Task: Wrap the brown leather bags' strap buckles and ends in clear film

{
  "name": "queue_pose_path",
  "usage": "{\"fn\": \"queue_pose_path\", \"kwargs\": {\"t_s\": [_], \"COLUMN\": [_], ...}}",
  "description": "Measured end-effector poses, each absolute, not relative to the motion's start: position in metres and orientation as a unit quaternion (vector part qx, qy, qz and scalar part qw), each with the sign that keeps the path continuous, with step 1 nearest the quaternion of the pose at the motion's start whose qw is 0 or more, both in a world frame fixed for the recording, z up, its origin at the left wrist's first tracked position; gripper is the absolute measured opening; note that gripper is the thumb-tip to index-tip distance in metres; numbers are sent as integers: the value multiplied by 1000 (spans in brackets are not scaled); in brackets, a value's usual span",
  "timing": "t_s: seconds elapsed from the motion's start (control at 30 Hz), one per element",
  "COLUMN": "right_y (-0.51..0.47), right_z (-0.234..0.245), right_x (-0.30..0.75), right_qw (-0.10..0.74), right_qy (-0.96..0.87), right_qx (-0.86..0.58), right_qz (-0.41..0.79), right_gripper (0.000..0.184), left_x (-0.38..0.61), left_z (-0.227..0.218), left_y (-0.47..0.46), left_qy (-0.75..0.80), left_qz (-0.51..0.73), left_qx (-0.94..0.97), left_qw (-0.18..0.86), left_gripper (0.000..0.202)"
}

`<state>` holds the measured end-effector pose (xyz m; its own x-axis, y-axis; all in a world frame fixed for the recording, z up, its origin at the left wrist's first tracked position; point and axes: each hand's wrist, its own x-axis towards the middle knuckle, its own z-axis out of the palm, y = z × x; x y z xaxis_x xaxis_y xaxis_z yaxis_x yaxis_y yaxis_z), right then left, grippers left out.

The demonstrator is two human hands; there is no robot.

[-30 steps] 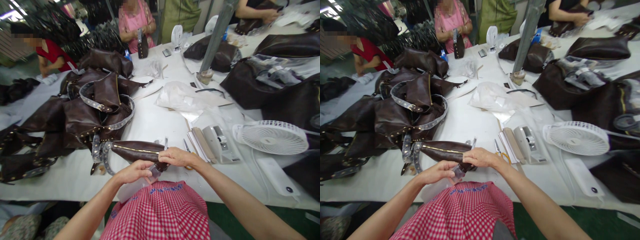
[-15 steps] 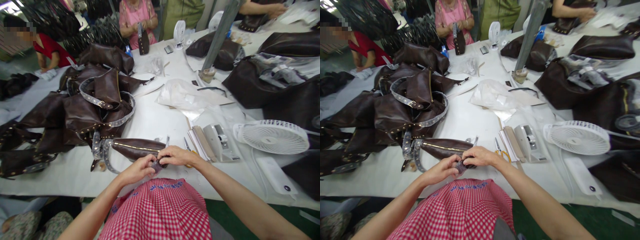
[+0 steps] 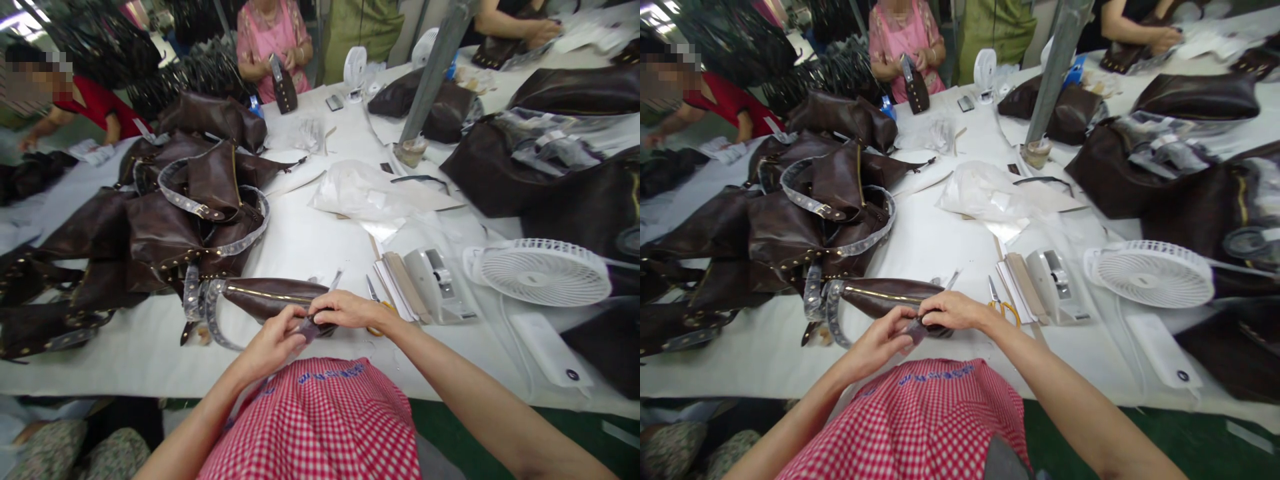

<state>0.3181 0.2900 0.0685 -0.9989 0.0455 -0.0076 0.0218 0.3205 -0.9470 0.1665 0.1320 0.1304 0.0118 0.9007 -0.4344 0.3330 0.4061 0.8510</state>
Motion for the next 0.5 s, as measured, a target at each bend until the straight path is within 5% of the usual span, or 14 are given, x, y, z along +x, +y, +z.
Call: {"fn": "queue_pose_path", "kwargs": {"t_s": [0.5], "right_y": [288], "right_z": [73], "right_x": [315], "right_qw": [26], "right_qy": [-816], "right_qx": [-46], "right_qz": [576], "right_gripper": [19], "left_x": [177], "left_z": [124], "left_y": [133], "left_qy": [770], "left_qz": [292], "left_qx": [428], "left_qw": [371], "left_gripper": [17]}}
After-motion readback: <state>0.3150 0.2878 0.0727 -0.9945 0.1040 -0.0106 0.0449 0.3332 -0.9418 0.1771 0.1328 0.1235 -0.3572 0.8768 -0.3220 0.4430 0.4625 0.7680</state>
